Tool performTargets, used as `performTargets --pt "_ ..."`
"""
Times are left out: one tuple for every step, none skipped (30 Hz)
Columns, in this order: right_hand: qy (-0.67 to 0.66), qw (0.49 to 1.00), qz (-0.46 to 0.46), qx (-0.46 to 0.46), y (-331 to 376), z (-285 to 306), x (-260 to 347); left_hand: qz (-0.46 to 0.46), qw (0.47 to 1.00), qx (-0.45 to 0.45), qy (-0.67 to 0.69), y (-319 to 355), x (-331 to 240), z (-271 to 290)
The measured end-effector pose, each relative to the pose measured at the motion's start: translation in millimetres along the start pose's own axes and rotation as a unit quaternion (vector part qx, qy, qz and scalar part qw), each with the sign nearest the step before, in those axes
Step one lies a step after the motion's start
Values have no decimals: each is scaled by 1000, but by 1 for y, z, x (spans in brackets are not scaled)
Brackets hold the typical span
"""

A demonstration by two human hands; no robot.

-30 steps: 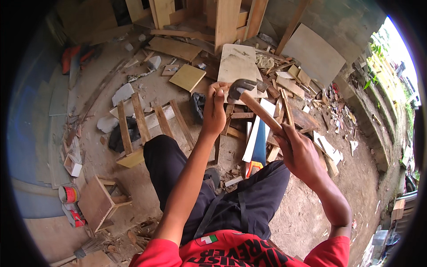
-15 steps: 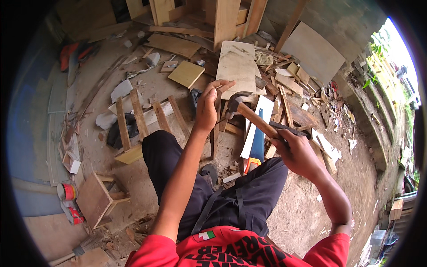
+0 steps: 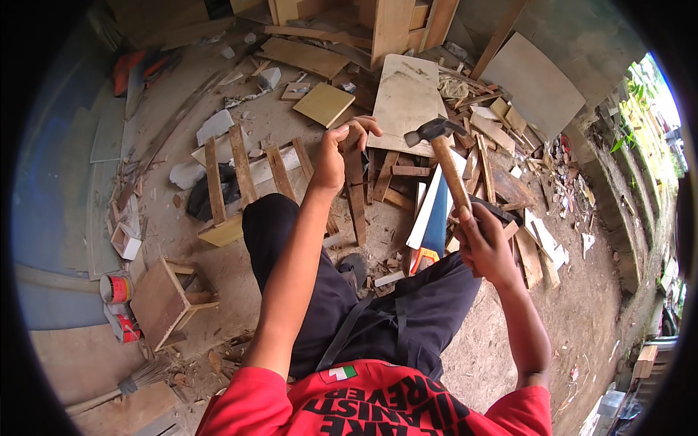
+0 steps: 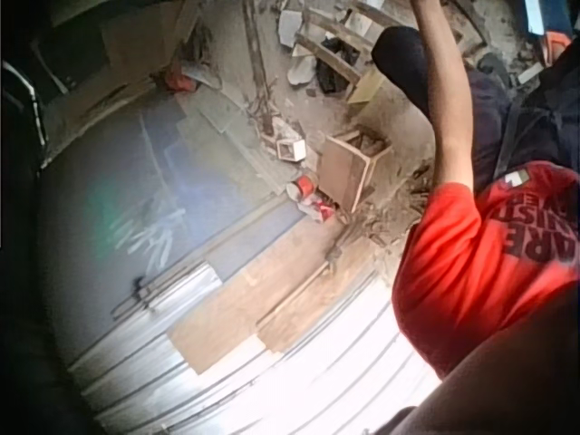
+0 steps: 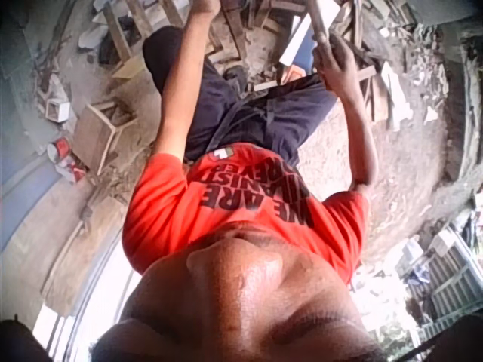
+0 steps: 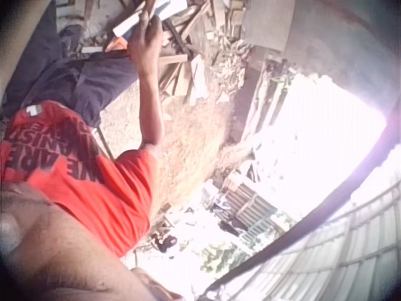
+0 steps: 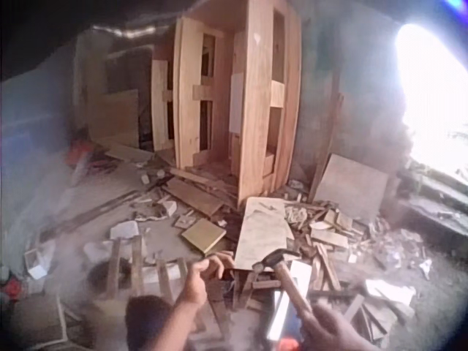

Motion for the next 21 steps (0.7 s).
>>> performTargets --pt "5 1000 3 0 0 -2 -2 15 1000 2 12 0 2 3" --pt "37 999 5 27 3 -4 -3 -1 999 25 20 -1 3 4" --pt "54 997 18 52 5 -6 -7 4 999 26 23 0 2 4" --pt "70 994 31 78 7 -7 -14 9 999 26 26 2 2 3" --pt "87 990 44 102 10 -8 -17 13 999 26 30 2 2 2" --pt "96 992 28 83 13 -8 -16 0 999 22 25 4 2 2" --pt "63 996 11 67 12 -8 -14 -14 1000 17 21 5 1 1" --pt "31 998 -5 50 9 -10 -12 -27 999 14 17 6 0 2" --pt "0 999 -22 30 8 -10 -11 -27 999 21 12 4 0 1" --pt "-11 1000 -7 19 7 -12 -16 -26 999 28 8 2 1 1" --pt "33 999 9 42 9 -13 -18 -26 999 36 4 2 1 0" --pt "77 994 29 65 12 -13 -20 -20 999 39 12 1 3 1" --pt "121 988 48 88 15 -14 -21 -15 999 42 20 1 7 3" --pt "125 986 63 89 19 -16 -22 -9 999 45 28 0 10 5" --pt "87 992 43 75 21 -17 -21 0 998 47 36 2 13 6" --pt "48 997 22 62 23 -17 -18 18 996 51 66 2 16 8" --pt "10 999 2 48 24 -17 -18 36 993 56 96 2 18 11" --pt "-31 998 -39 33 23 -16 -21 54 989 60 126 2 21 13" --pt "-38 998 -39 9 21 -17 -24 46 994 26 92 5 25 16" --pt "-44 998 -39 -15 19 -21 -29 39 998 -8 57 8 30 18" --pt "-52 997 -36 -39 14 -24 -37 29 998 -41 22 11 34 22"
Point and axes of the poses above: each hand's wrist, its own y-axis away from the middle knuckle, its own z-axis out of the back of the hand, x = y × z, the point moved 3 cm from there along -y, towards the middle knuckle, and after that the axes turned 10 degrees about -x, right-handed, at the moved point
